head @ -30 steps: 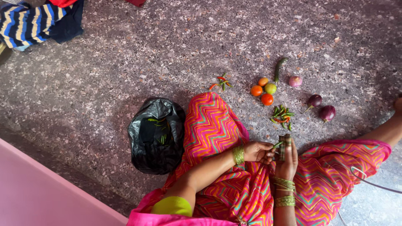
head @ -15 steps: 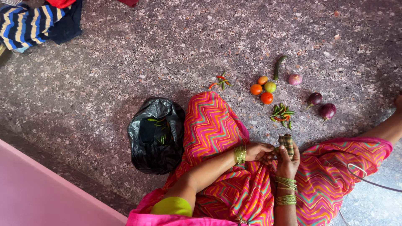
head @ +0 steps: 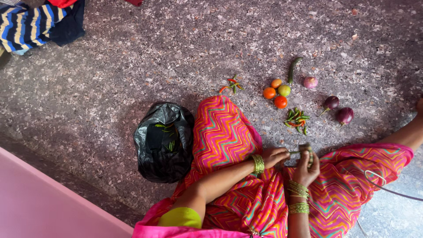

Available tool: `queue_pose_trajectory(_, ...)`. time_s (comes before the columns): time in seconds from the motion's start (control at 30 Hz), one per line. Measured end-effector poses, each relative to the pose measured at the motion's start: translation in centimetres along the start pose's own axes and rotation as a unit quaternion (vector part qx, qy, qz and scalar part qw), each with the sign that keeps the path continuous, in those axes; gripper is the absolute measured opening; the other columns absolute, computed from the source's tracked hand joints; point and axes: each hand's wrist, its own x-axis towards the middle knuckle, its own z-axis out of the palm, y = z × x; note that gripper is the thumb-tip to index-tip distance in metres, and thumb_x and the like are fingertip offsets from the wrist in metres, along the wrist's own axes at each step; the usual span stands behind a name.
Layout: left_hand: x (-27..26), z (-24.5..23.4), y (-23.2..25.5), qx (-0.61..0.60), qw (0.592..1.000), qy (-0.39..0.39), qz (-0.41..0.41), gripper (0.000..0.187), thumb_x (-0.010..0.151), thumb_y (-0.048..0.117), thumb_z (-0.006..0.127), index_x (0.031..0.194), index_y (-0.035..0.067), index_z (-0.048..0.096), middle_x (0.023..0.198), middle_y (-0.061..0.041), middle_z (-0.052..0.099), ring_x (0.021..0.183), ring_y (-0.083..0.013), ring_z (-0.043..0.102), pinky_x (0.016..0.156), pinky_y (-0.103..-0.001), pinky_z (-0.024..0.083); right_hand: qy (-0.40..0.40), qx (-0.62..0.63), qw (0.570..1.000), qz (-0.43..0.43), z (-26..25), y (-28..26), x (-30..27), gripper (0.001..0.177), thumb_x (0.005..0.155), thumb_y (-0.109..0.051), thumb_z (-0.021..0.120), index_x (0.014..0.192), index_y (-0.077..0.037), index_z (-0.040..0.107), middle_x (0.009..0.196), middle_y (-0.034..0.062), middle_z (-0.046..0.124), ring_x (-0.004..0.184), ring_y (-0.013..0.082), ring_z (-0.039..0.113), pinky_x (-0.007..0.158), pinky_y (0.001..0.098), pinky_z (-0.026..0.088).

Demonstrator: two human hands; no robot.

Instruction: The person removes the stems from small green chilies by hand while sitting on the floor, placing the processed chilies into a pile and then putting them into a black plastic bag.

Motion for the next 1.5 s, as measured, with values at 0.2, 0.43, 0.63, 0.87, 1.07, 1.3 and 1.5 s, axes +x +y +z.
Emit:
queue_pose_trajectory(0.2,1.3,-0.6,-1.5,-0.187,0.977,0.086,-0.048,0.033,0.111,0.033,0.049,0.101,0.006,0.065,0.076,0.0,0.055,0.069,-0.01,0.056,0.067,-0.03,0.056,0.031,-0.179,0.944,-0.277,1.0,-4.7,-1.6,0.024,0.105,0.0,0.066,0.13,-0.002,0.068,0.117,0.0073,0.067,0.098,0.0146,0.065,0.083,0.03,0.057)
queue_pose_trajectory(0.43,0.9,-0.9,-2.5,-0.259,0.964,0.005,-0.06,0.028,0.113,0.031,0.051,0.102,0.008,0.061,0.079,0.003,0.054,0.07,-0.009,0.054,0.068,-0.028,0.052,-0.045,-0.365,0.878,-0.305,3.4,-8.7,-3.9,0.031,0.094,0.003,0.067,0.12,-0.012,0.075,0.099,0.0123,0.061,0.083,0.0263,0.063,0.072,0.0363,0.053)
queue_pose_trajectory(0.63,0.7,-0.8,-1.2,-0.218,0.97,0.038,-0.1,0.02,0.102,0.028,0.052,0.099,0.011,0.062,0.078,0.001,0.062,0.07,-0.0098,0.059,0.066,-0.027,0.051,-0.039,-0.377,0.885,-0.27,2.6,-8.7,-4.1,0.037,0.09,0.003,0.067,0.121,-0.014,0.077,0.096,0.0108,0.058,0.079,0.0257,0.062,0.069,0.0379,0.053)
queue_pose_trajectory(0.87,-0.5,-1.2,1.2,-0.34,0.934,-0.013,-0.109,0.02,0.107,0.027,0.056,0.094,0.013,0.059,0.073,0.004,0.05,0.063,-0.008,0.047,0.058,-0.026,0.039,-0.022,-0.366,0.885,-0.286,2.8,-9.0,-3.5,0.033,0.091,0.0,0.069,0.119,-0.015,0.077,0.093,0.0094,0.06,0.075,0.0245,0.064,0.066,0.0373,0.053)
queue_pose_trajectory(1.07,-0.5,-1.1,3.1,-0.267,0.958,-0.009,-0.104,0.025,0.108,0.026,0.052,0.089,0.011,0.057,0.073,0.002,0.051,0.067,-0.0106,0.052,0.063,-0.027,0.044,-0.047,-0.381,0.889,-0.251,2.7,-9.6,-3.7,0.033,0.088,-0.002,0.069,0.117,-0.014,0.078,0.086,0.0103,0.057,0.066,0.0236,0.061,0.062,0.0373,0.052)
queue_pose_trajectory(1.3,-1.4,-1.3,4.1,-0.229,0.967,-0.004,-0.113,0.023,0.106,0.025,0.051,0.091,0.01,0.058,0.074,0.002,0.05,0.067,-0.0095,0.049,0.063,-0.027,0.046,-0.019,-0.374,0.886,-0.272,2.5,-9.6,-3.0,0.034,0.09,-0.002,0.069,0.121,-0.015,0.077,0.091,0.0083,0.061,0.071,0.0235,0.064,0.064,0.0367,0.053)
queue_pose_trajectory(1.5,-0.6,-1.4,1.9,-0.252,0.96,0.032,-0.117,0.02,0.108,0.023,0.052,0.103,0.008,0.063,0.082,0.0,0.057,0.073,-0.0097,0.053,0.068,-0.026,0.047,-0.036,-0.379,0.888,-0.257,2.8,-10.1,-3.6,0.036,0.087,-0.003,0.07,0.121,-0.015,0.076,0.091,0.0098,0.06,0.07,0.0246,0.064,0.063,0.0374,0.054)
